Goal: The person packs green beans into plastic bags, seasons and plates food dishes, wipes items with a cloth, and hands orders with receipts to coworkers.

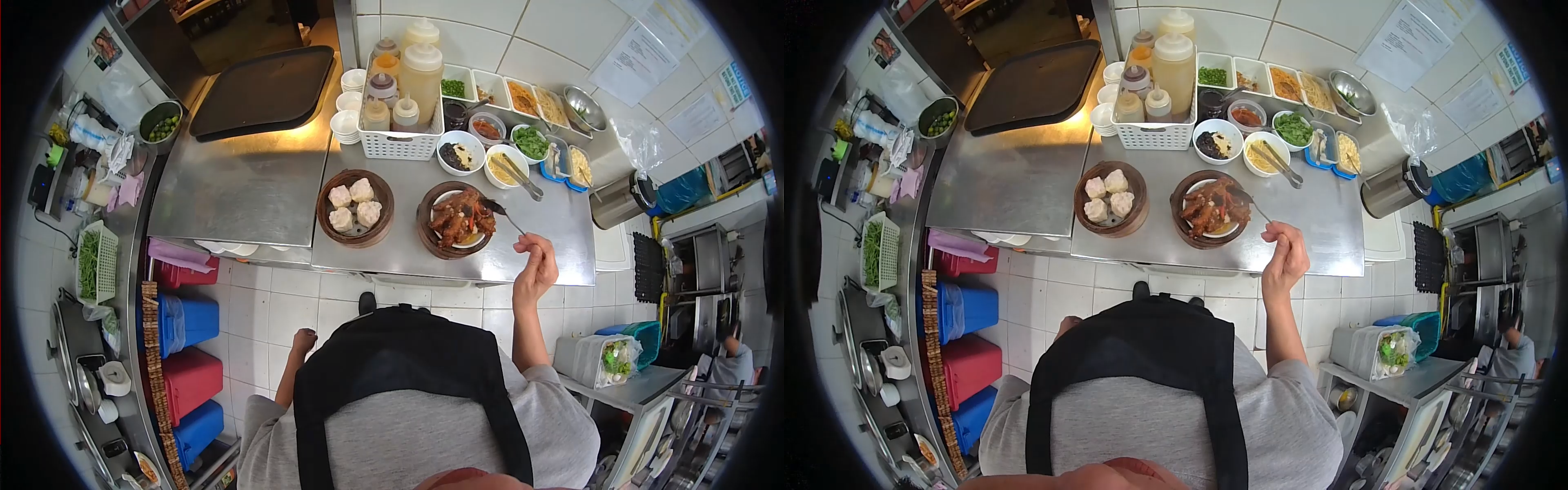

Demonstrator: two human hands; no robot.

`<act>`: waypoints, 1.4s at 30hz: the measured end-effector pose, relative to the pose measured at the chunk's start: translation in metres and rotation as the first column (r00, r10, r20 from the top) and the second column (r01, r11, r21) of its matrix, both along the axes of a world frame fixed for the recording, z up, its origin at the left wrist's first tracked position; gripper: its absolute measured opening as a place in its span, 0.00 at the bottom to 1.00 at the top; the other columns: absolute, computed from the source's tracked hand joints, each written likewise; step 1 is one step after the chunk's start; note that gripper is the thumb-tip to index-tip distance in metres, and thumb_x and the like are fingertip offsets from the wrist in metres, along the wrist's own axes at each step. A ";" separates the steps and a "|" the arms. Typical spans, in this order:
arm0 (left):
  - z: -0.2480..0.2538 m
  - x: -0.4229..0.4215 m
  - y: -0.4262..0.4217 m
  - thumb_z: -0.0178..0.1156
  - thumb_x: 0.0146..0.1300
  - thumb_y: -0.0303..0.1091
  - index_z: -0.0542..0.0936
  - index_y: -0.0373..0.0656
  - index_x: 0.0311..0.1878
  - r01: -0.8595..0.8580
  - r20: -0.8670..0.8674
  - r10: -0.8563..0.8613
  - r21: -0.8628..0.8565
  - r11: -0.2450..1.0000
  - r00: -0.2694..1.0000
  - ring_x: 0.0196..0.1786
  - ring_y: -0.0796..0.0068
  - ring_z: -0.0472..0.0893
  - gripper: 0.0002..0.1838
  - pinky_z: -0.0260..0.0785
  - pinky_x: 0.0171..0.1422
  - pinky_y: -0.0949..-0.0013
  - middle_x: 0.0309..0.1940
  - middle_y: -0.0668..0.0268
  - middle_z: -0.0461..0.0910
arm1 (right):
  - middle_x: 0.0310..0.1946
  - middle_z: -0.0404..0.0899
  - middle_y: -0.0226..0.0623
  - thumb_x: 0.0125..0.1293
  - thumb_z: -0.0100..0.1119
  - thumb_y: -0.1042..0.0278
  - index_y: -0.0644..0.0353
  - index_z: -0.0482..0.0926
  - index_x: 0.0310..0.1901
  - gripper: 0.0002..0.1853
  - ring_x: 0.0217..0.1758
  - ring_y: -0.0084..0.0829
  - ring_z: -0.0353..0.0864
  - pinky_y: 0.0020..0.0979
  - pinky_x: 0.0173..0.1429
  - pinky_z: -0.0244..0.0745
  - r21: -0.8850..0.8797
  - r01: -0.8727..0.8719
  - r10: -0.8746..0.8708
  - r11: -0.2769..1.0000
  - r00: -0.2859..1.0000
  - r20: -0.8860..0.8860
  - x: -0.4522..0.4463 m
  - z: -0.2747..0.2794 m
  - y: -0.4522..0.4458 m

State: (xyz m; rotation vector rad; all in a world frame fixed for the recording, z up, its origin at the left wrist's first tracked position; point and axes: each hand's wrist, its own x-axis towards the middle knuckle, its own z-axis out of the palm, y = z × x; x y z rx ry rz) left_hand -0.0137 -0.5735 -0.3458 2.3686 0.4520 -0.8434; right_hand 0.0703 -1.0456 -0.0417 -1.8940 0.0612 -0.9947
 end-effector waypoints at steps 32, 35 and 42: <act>-0.004 0.004 -0.008 0.56 0.43 0.36 0.81 0.43 0.36 0.024 0.059 -0.021 -0.049 0.999 0.998 0.40 0.60 0.79 0.15 0.71 0.46 0.65 0.34 0.56 0.80 | 0.30 0.76 0.40 0.68 0.40 0.71 0.70 0.71 0.40 0.11 0.30 0.26 0.75 0.25 0.39 0.71 0.206 -0.041 0.030 0.978 0.998 0.056 0.003 -0.007 0.005; 0.005 -0.004 -0.013 0.57 0.43 0.36 0.81 0.43 0.37 -0.002 0.037 0.003 -0.026 1.000 0.999 0.40 0.61 0.79 0.15 0.71 0.46 0.65 0.35 0.56 0.80 | 0.28 0.76 0.38 0.67 0.41 0.72 0.68 0.73 0.37 0.10 0.29 0.24 0.75 0.23 0.38 0.70 0.010 0.001 -0.001 1.000 0.999 -0.052 0.003 -0.015 0.004; 0.007 -0.002 -0.014 0.58 0.43 0.36 0.81 0.43 0.36 -0.001 -0.041 0.007 0.136 0.991 0.999 0.40 0.61 0.80 0.15 0.71 0.47 0.65 0.34 0.57 0.80 | 0.27 0.75 0.38 0.66 0.42 0.75 0.68 0.73 0.33 0.09 0.27 0.25 0.76 0.23 0.34 0.70 0.151 0.039 -0.041 0.988 0.999 0.009 0.002 -0.014 0.011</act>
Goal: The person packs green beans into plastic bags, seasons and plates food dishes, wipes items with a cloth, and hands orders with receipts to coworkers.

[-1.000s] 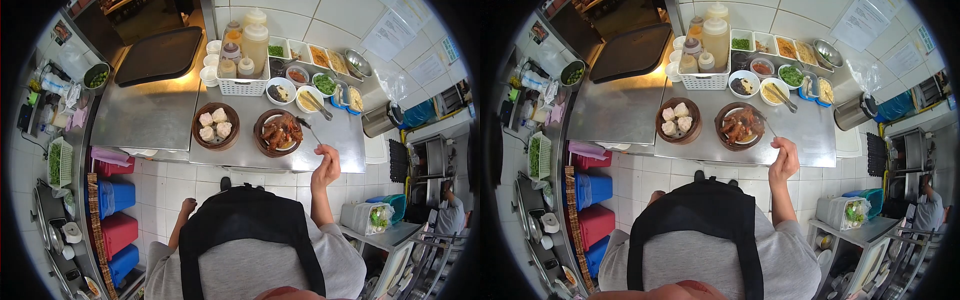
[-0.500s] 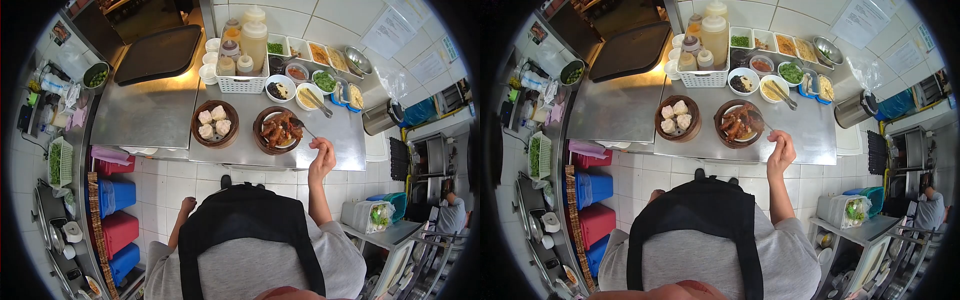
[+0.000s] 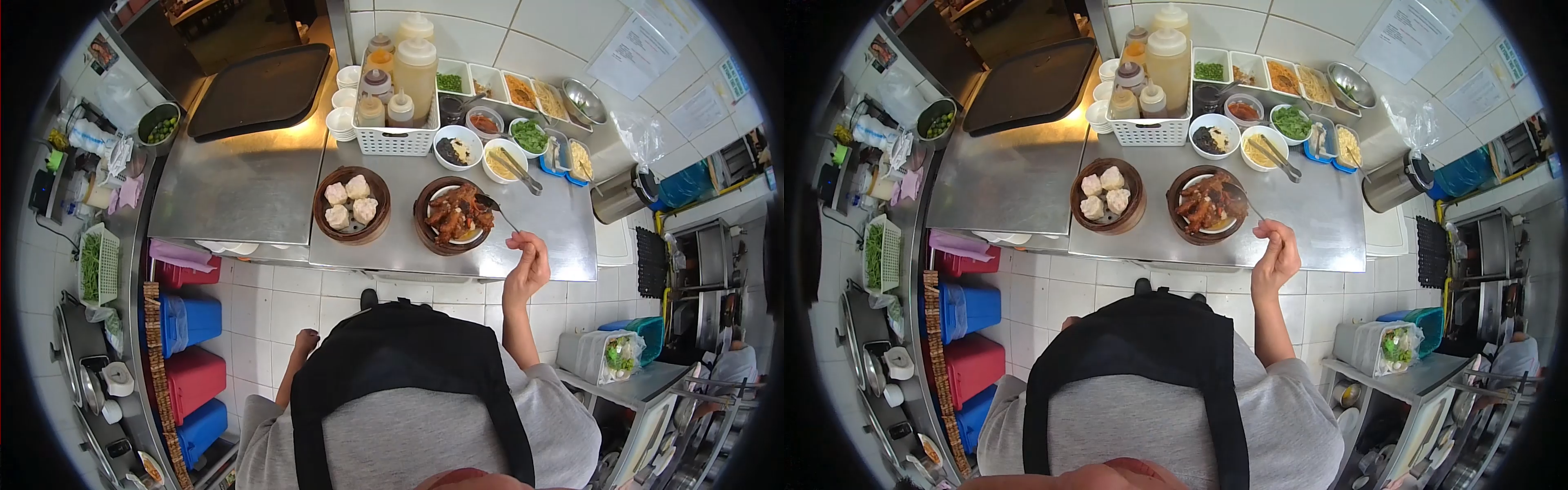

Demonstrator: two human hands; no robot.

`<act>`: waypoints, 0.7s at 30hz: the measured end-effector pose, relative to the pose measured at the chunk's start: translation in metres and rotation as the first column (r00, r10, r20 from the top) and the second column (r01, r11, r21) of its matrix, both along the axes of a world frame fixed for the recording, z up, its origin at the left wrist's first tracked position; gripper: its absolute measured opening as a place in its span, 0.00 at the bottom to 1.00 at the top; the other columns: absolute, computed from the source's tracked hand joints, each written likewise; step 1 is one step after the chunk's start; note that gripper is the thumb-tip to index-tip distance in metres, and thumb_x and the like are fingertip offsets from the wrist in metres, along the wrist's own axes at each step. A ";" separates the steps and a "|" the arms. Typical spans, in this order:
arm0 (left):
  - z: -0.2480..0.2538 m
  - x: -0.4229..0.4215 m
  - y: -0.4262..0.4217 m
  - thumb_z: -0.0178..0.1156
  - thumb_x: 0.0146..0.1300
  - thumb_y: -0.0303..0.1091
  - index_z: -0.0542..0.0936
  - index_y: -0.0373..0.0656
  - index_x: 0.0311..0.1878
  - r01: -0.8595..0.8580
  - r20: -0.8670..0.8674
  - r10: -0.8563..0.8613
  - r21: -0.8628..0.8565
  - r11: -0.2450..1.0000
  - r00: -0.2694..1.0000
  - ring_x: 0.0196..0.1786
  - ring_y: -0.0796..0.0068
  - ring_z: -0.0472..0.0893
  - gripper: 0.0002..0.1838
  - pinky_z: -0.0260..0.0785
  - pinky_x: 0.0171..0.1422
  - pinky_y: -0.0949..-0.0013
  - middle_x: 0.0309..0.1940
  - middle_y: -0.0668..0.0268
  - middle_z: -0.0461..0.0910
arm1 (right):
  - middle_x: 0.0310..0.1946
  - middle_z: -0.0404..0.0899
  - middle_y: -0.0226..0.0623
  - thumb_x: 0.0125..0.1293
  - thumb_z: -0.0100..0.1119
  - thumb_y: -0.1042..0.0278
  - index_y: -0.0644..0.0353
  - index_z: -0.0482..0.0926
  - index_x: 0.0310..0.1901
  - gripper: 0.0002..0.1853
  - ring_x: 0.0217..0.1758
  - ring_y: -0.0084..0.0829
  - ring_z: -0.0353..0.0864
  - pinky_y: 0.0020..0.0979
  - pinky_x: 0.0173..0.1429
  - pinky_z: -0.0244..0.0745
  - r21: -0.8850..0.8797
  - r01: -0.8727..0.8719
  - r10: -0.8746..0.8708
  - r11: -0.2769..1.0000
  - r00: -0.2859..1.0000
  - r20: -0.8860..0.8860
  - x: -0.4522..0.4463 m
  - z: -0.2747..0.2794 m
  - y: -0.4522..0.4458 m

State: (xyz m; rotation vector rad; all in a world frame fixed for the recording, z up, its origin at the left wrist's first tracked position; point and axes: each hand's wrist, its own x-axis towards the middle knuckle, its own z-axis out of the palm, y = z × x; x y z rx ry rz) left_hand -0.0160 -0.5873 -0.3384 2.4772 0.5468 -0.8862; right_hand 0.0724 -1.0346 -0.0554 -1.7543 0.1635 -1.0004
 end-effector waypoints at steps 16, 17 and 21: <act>-0.001 0.007 -0.002 0.56 0.44 0.36 0.81 0.43 0.34 0.089 0.147 -0.062 -0.182 0.979 0.987 0.39 0.59 0.79 0.13 0.72 0.45 0.64 0.33 0.57 0.80 | 0.27 0.76 0.37 0.66 0.40 0.75 0.68 0.73 0.34 0.10 0.28 0.24 0.74 0.23 0.37 0.70 -0.158 -0.031 0.020 0.987 0.997 -0.072 0.003 -0.010 -0.005; 0.001 0.005 -0.002 0.56 0.44 0.36 0.81 0.42 0.34 0.034 0.117 -0.014 -0.169 0.985 0.993 0.39 0.59 0.79 0.14 0.72 0.45 0.65 0.34 0.57 0.80 | 0.27 0.76 0.37 0.66 0.40 0.76 0.68 0.73 0.34 0.10 0.28 0.24 0.74 0.23 0.37 0.70 -0.118 -0.016 0.012 0.993 0.999 -0.036 0.001 -0.006 -0.003; -0.003 0.006 0.003 0.57 0.43 0.36 0.81 0.42 0.34 0.018 0.095 -0.003 -0.154 0.988 0.995 0.40 0.60 0.79 0.14 0.71 0.46 0.65 0.35 0.58 0.80 | 0.26 0.75 0.38 0.65 0.42 0.77 0.67 0.73 0.32 0.08 0.27 0.25 0.74 0.23 0.33 0.69 -0.088 0.001 0.000 0.996 1.000 0.013 0.002 -0.002 -0.002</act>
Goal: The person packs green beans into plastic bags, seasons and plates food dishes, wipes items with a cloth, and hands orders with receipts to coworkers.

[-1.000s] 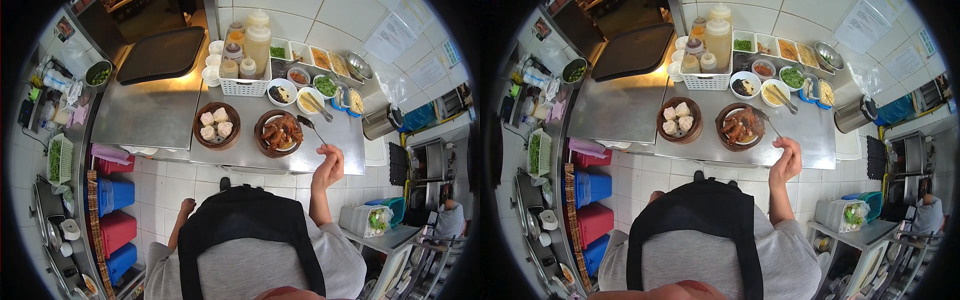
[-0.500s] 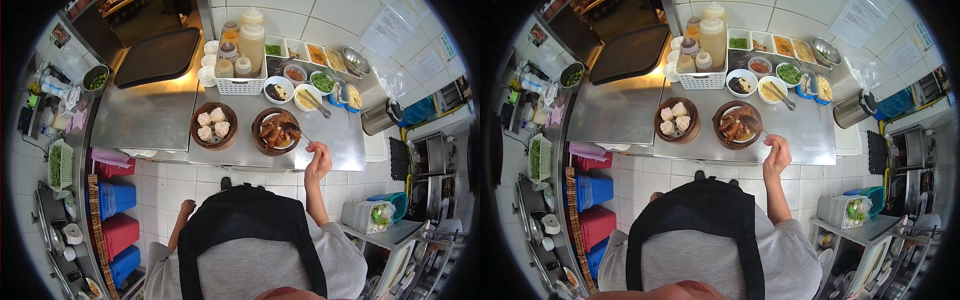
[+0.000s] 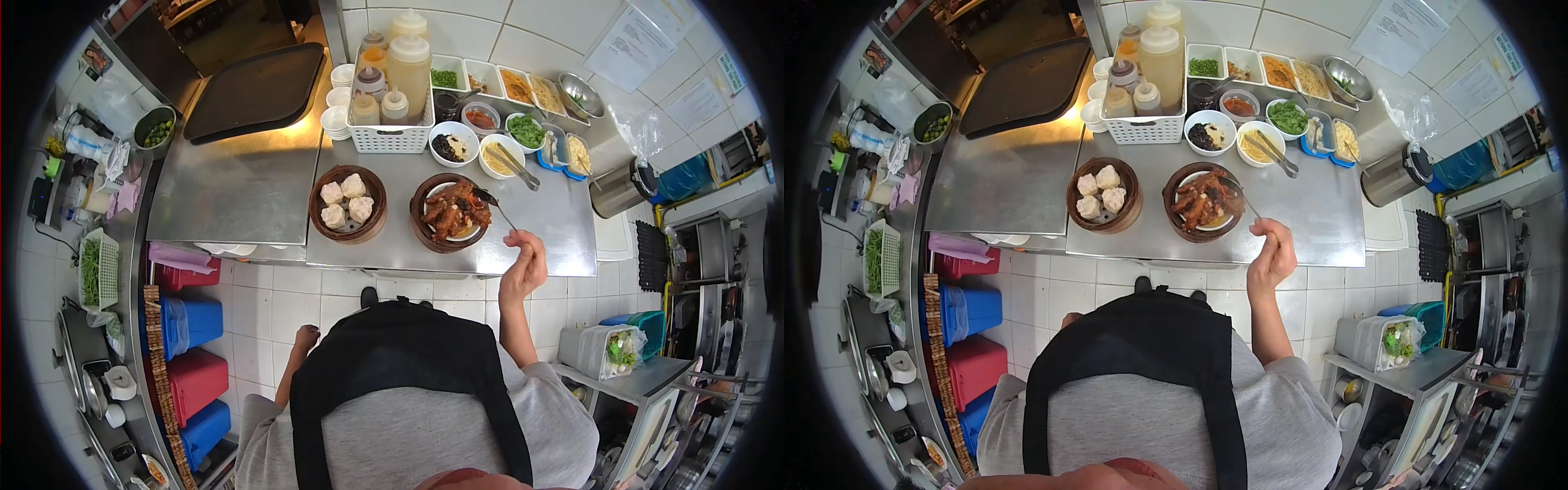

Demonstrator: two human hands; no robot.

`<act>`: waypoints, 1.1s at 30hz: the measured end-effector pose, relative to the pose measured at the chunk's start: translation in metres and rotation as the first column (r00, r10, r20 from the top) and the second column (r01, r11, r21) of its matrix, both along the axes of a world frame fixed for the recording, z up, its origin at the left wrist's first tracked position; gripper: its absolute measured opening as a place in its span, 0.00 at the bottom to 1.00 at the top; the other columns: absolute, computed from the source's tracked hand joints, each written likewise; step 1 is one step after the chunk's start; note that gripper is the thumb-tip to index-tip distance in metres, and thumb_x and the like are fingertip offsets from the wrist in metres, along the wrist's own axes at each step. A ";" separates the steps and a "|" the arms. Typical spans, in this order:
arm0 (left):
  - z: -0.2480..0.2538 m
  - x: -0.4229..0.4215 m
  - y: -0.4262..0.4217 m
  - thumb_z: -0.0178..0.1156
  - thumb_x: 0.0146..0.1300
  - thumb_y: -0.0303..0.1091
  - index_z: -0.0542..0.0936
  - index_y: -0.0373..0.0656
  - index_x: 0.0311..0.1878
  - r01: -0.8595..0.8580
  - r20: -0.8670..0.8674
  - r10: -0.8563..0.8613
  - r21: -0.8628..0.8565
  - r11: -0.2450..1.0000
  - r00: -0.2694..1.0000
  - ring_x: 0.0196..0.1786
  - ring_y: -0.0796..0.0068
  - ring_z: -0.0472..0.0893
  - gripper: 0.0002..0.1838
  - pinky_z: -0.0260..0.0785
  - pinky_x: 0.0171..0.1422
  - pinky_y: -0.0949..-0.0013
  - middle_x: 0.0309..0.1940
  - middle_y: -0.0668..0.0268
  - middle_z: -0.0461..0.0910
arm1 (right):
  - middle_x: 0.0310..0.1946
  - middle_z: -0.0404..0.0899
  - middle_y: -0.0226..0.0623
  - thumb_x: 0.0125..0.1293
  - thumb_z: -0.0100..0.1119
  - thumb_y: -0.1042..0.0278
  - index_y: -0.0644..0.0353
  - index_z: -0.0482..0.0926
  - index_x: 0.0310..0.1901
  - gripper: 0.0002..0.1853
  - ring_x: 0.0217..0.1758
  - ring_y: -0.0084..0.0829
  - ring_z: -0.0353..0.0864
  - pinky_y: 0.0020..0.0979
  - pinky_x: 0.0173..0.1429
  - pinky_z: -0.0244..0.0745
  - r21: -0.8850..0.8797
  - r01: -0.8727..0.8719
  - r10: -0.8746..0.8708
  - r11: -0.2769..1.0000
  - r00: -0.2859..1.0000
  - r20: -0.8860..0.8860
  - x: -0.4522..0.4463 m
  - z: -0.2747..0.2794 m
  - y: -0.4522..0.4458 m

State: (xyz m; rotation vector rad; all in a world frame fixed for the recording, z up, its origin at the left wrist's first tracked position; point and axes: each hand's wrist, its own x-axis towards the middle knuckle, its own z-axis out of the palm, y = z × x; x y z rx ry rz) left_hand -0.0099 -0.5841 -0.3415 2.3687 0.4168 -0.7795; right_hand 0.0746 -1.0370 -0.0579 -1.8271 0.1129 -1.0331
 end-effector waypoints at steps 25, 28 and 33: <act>-0.100 -0.033 0.021 0.59 0.46 0.40 0.81 0.41 0.32 0.014 0.112 -0.004 -0.088 0.996 0.994 0.38 0.60 0.80 0.13 0.71 0.42 0.66 0.32 0.57 0.81 | 0.36 0.76 0.51 0.50 0.62 0.67 0.67 0.75 0.39 0.16 0.39 0.46 0.75 0.38 0.43 0.69 -0.661 0.012 -0.210 0.751 0.952 -0.221 0.183 0.000 -0.083; -0.096 -0.049 0.020 0.59 0.46 0.40 0.81 0.41 0.31 -0.110 0.016 0.112 -0.086 0.990 0.994 0.38 0.60 0.80 0.13 0.71 0.42 0.66 0.31 0.58 0.81 | 0.38 0.76 0.51 0.48 0.63 0.67 0.67 0.74 0.39 0.17 0.39 0.48 0.74 0.40 0.45 0.68 -0.705 0.061 -0.366 0.707 0.884 -0.291 0.189 0.012 -0.095; -0.086 -0.058 0.017 0.59 0.46 0.40 0.81 0.41 0.30 -0.263 -0.066 0.257 -0.112 0.958 0.964 0.37 0.60 0.80 0.13 0.71 0.41 0.67 0.30 0.58 0.81 | 0.25 0.78 0.36 0.53 0.60 0.69 0.65 0.76 0.35 0.10 0.23 0.25 0.75 0.25 0.27 0.71 0.125 -0.127 0.177 0.984 0.780 -0.600 0.249 -0.031 -0.118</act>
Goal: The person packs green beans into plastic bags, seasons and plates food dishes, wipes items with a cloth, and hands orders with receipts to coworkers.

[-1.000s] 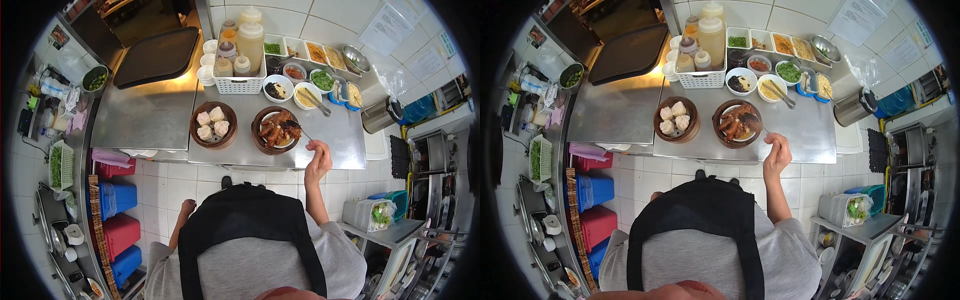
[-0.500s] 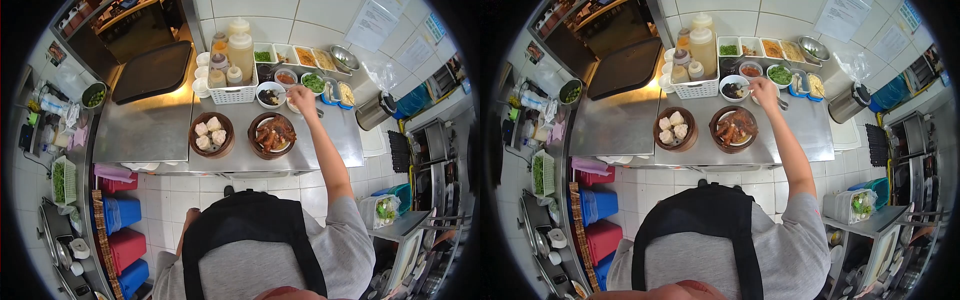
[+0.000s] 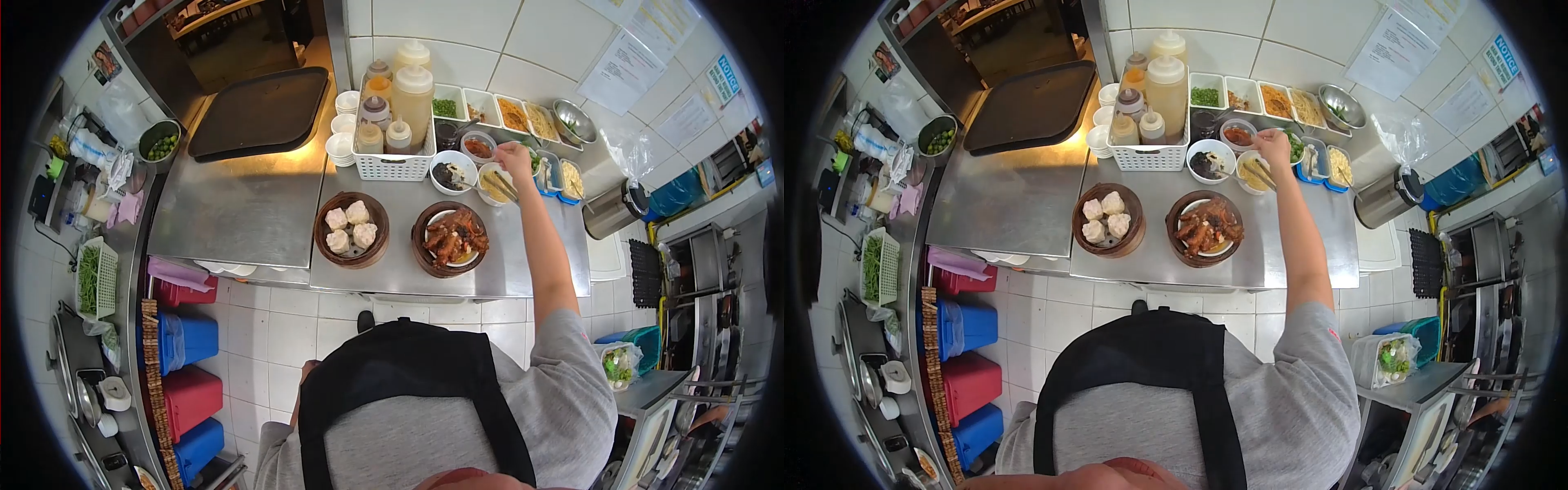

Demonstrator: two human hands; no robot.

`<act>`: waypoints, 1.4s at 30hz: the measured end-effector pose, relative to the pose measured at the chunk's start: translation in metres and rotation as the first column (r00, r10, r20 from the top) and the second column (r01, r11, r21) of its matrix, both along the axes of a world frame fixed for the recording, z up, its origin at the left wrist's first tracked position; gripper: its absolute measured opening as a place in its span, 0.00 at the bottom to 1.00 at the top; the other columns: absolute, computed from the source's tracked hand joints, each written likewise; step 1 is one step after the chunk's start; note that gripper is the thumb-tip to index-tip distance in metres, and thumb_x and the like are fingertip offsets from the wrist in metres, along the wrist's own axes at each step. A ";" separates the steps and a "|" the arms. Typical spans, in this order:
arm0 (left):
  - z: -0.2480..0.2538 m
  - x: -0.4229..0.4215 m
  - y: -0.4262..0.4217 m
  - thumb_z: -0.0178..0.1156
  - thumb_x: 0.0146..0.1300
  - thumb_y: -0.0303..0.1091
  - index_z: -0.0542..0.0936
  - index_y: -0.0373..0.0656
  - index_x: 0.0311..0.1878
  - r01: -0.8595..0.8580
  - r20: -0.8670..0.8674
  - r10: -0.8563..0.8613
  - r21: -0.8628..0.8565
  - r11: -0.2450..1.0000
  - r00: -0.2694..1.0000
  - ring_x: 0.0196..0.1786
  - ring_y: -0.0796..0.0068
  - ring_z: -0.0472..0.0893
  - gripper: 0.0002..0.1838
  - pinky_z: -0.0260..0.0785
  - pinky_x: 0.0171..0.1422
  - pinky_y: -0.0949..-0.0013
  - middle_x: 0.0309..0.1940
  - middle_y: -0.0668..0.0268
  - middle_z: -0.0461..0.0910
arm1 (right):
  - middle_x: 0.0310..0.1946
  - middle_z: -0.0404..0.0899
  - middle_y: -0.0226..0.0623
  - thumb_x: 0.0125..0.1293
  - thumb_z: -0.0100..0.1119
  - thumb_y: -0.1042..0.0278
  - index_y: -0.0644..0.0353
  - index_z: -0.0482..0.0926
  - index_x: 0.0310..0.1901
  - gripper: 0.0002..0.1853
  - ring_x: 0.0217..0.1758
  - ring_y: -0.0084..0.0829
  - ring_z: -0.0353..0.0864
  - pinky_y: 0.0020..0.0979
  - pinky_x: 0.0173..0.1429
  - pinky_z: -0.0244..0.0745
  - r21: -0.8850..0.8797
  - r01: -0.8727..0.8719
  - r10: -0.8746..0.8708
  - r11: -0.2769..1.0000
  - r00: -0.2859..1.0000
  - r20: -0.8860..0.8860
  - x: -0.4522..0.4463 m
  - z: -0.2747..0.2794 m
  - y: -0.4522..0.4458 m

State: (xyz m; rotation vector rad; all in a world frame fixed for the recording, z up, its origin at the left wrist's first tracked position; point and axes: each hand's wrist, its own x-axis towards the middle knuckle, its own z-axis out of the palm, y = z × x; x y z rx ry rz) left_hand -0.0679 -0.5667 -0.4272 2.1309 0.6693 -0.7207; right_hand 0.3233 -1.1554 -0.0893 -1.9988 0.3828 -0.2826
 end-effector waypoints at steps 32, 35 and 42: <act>-0.009 0.077 0.012 0.57 0.45 0.34 0.81 0.41 0.37 0.417 0.094 -0.428 0.120 0.901 0.899 0.44 0.59 0.79 0.14 0.71 0.50 0.65 0.37 0.55 0.80 | 0.22 0.74 0.33 0.63 0.45 0.71 0.68 0.74 0.39 0.10 0.20 0.20 0.69 0.18 0.27 0.65 0.649 -0.029 -0.104 0.760 0.981 0.165 -0.129 0.079 -0.002; -0.002 0.079 0.009 0.56 0.45 0.34 0.81 0.42 0.36 0.415 0.037 -0.422 0.115 0.902 0.906 0.42 0.59 0.79 0.13 0.71 0.48 0.65 0.35 0.55 0.80 | 0.21 0.74 0.32 0.63 0.45 0.70 0.67 0.75 0.38 0.10 0.20 0.19 0.69 0.18 0.26 0.65 0.530 -0.136 0.057 0.837 0.985 0.162 -0.163 0.091 0.030; 0.074 0.098 -0.021 0.55 0.44 0.32 0.79 0.39 0.28 0.363 0.125 -0.374 0.104 0.926 0.919 0.34 0.56 0.79 0.09 0.71 0.40 0.61 0.27 0.52 0.78 | 0.20 0.75 0.31 0.63 0.47 0.71 0.65 0.77 0.35 0.09 0.20 0.15 0.68 0.17 0.24 0.63 0.321 -0.224 0.198 0.920 0.974 0.112 -0.182 0.077 0.076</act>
